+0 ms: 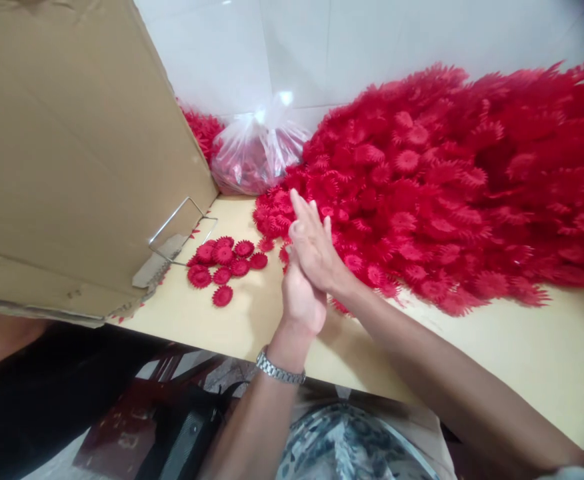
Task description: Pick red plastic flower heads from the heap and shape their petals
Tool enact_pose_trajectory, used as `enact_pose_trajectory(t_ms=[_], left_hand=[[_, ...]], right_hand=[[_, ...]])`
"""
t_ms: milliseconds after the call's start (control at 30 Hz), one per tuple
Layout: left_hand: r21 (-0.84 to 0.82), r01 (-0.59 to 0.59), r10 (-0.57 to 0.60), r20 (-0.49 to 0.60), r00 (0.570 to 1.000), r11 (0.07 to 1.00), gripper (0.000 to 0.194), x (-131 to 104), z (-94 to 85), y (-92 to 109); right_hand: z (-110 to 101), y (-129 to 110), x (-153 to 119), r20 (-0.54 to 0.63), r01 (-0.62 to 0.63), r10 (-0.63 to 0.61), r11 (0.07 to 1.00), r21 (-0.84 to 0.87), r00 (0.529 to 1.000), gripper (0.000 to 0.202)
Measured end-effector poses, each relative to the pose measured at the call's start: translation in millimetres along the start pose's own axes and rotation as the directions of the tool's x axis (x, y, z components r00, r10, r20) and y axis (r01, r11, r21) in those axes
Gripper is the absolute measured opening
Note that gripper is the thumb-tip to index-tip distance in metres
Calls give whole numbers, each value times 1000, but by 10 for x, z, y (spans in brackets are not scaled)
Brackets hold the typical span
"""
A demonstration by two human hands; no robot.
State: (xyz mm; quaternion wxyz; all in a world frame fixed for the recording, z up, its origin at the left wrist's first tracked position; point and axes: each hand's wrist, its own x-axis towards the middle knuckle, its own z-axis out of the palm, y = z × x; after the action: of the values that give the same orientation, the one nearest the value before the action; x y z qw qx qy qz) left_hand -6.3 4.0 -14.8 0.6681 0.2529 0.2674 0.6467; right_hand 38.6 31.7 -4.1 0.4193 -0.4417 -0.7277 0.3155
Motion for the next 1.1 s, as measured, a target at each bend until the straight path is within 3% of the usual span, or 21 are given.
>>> enact_pose_trajectory(t_ms=[67, 133, 233, 333, 400, 500, 633, 833, 967, 1100], left_hand=[[-34, 35, -37, -49, 998, 999, 34, -19, 8, -1], [-88, 82, -97, -183, 978, 993, 26, -37, -23, 26], [-180, 150, -202, -311, 929, 972, 25, -82, -101, 93], [-214, 172, -227, -270, 936, 962, 32, -160, -159, 163], [-194, 179, -224, -246, 943, 965, 33, -226, -188, 194], [-132, 199, -222, -196, 955, 971, 19, -327, -240, 197], [-35, 158, -162, -182, 970, 987, 24, -419, -311, 153], [75, 155, -131, -261, 956, 985, 9, -458, -370, 152], [153, 143, -89, -314, 945, 978, 11, -469, -348, 135], [113, 172, -138, -256, 957, 979, 15, -499, -263, 84]], right_hand=[[-44, 56, 112, -32, 30, -32, 998, -57, 999, 66], [-93, 49, 166, -46, 45, -48, 998, -49, 998, 62], [-203, -52, 143, -39, 12, -7, 992, 129, 999, 59], [-361, -120, 55, 16, -28, 26, 980, 197, 1000, 46], [-464, -87, -22, 10, -69, 69, 983, 170, 998, 36], [-574, 45, -160, 12, -118, 118, 986, 119, 993, 27], [-641, 179, -347, 66, -96, 95, 995, 10, 993, 25], [-671, 174, -524, 152, 15, 5, 992, -129, 988, 24], [-605, 129, -591, 110, 78, -58, 979, -189, 992, 20], [-498, 92, -585, 178, 123, -80, 962, -245, 981, 25]])
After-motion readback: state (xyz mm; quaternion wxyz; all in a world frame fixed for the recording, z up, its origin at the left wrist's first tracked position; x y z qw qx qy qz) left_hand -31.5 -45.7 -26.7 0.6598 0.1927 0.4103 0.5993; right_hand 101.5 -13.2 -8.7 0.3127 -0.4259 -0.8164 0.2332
